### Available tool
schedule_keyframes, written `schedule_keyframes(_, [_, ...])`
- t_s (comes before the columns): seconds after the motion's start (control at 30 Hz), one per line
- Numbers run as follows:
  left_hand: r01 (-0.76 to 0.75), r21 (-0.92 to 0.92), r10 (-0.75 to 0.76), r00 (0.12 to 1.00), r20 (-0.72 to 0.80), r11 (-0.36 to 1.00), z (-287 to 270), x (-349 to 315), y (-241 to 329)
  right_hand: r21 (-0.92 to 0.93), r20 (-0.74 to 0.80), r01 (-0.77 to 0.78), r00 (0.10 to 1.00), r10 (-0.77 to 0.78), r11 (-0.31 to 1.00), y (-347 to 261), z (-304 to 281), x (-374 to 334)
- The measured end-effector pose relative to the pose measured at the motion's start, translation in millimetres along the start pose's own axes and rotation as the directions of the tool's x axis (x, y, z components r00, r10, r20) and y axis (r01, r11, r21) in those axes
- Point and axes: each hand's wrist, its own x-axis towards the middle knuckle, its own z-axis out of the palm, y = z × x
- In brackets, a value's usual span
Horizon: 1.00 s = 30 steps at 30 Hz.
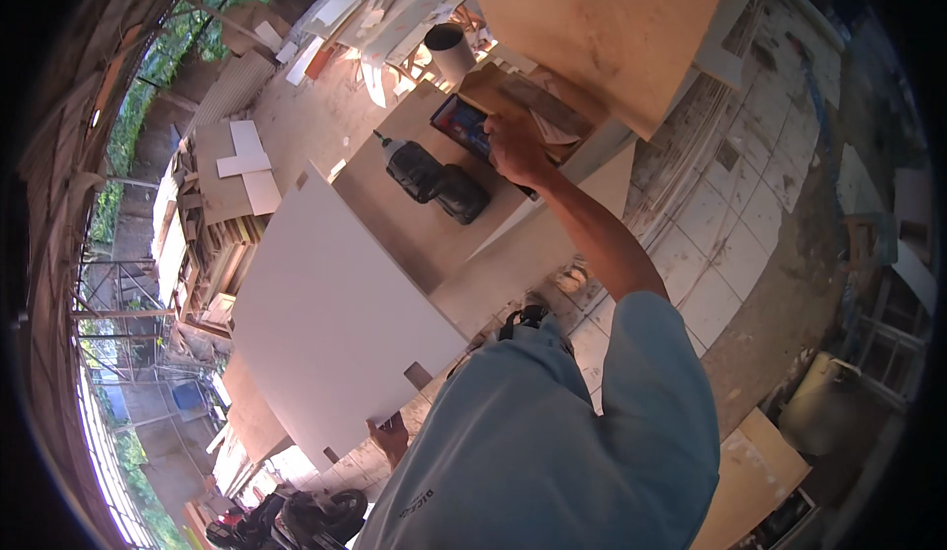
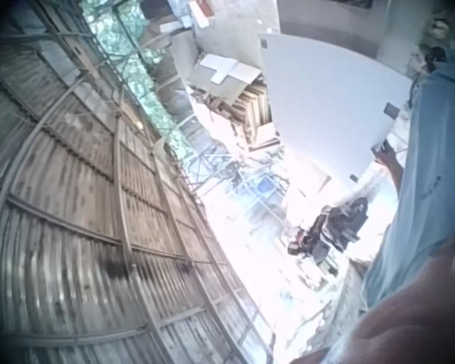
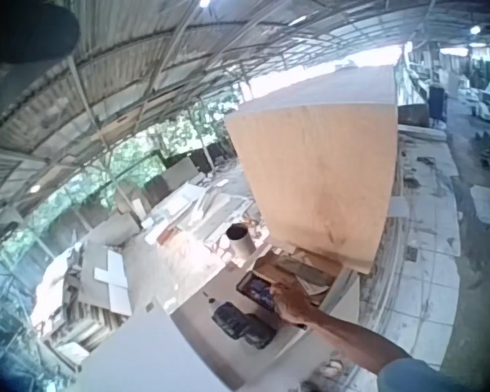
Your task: The person attaches metal hinges to a white cabinet door using an electric drill and screws.
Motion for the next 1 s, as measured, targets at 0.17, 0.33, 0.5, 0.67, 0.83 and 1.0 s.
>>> schedule_keyframes(0.17, [0.002,0.018,-0.002,1.000,-0.020,1.000,3,-4,0,0.285,-0.177,-0.234,0.940,0.291,0.930,14,-16,6])
schedule_keyframes(0.33, [0.011,0.023,-0.011,1.000,-0.008,1.000,0,0,0,0.841,-0.208,-0.151,0.797,0.568,0.519,43,-14,3])
schedule_keyframes(0.5, [0.009,0.018,-0.009,1.000,-0.025,1.000,10,-14,3,0.978,0.073,-0.195,0.627,0.776,0.066,59,6,-2])
schedule_keyframes(0.67, [-0.002,0.028,0.002,1.000,0.001,1.000,3,-5,2,0.992,0.099,-0.120,0.550,0.829,-0.039,67,21,-2])
schedule_keyframes(0.83, [0.015,0.057,-0.017,1.000,0.020,0.998,4,-1,0,0.992,0.091,0.023,0.571,0.816,-0.127,62,14,2])
schedule_keyframes(1.0, [0.014,0.036,-0.014,1.000,-0.014,0.999,4,-6,-6,0.982,0.028,0.137,0.572,0.820,-0.129,30,-12,9])
